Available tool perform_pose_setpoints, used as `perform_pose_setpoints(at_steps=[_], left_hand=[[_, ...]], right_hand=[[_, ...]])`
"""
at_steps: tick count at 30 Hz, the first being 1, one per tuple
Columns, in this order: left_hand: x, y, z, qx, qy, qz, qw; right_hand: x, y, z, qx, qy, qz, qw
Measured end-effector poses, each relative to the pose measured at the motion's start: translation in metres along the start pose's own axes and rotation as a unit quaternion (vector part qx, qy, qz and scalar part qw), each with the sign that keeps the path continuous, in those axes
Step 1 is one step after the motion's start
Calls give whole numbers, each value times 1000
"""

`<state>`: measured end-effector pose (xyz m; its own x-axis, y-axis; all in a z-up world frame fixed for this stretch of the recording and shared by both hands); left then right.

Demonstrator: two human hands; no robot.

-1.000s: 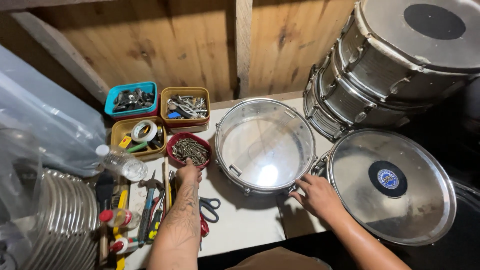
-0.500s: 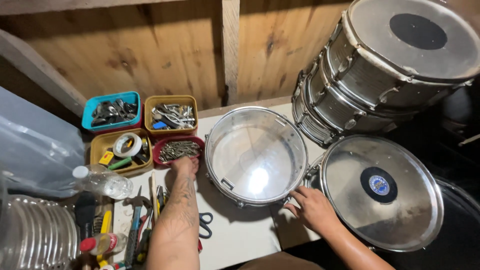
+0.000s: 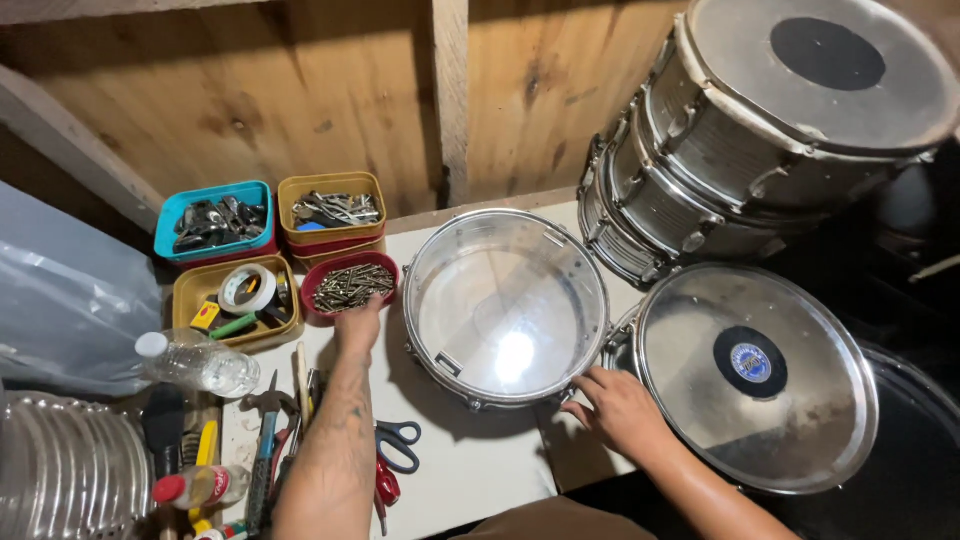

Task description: Repairing and assembling snare drums on a workbench

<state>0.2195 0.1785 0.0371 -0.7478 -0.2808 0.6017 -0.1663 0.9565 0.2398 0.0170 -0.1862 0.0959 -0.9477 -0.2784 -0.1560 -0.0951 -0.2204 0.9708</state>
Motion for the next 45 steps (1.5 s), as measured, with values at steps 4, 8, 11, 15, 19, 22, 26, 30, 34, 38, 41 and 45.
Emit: perform_pose_setpoints(at_steps=[4,8,11,15,19,22,26,30,34,38,41,45], left_hand=[[16,-24,9,-125,-83,43,988],[-49,-34,62,-275,-191,-1,942],[-44,-28,67,-291,-193,-20,937],[-23,-13,73,-281,-170,-25,944],[-3,1,83,-253,-147,-27,956],[10,5,82,-243,-136,-28,960],[10,6,87,-244,-138,-31,959],[21,5,82,-235,-139,-34,962],[37,7,79,-231,-135,-40,963],[24,5,88,-220,-140,-51,964],[42,6,81,-222,-141,-48,964],[33,3,88,-217,-136,-60,965]], right_hand=[[-3,-1,-3,-3,43,-24,999],[-7,10,1,50,109,-92,989],[-4,-1,-5,50,162,-112,979],[-5,-6,-7,70,198,-129,969],[-7,-4,-3,70,211,-155,963],[-7,-5,-2,68,204,-167,962],[-7,-7,0,74,203,-169,962],[-4,-2,2,71,171,-165,969],[1,3,-3,-27,122,-81,989],[-14,26,4,-99,124,-8,987],[-26,20,2,-108,93,42,989],[-46,4,45,-168,103,106,975]])
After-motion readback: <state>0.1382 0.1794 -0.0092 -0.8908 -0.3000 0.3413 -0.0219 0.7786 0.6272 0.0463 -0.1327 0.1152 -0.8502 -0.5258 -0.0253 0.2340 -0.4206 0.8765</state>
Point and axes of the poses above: each hand's wrist, its own x-axis away from the middle knuckle, its own y-axis out of the back of the hand, z = x × y, the point moved 6 cm from there along -x, towards the middle knuckle, and after that the axes turned 2 degrees about -x, right-handed, at the moved point
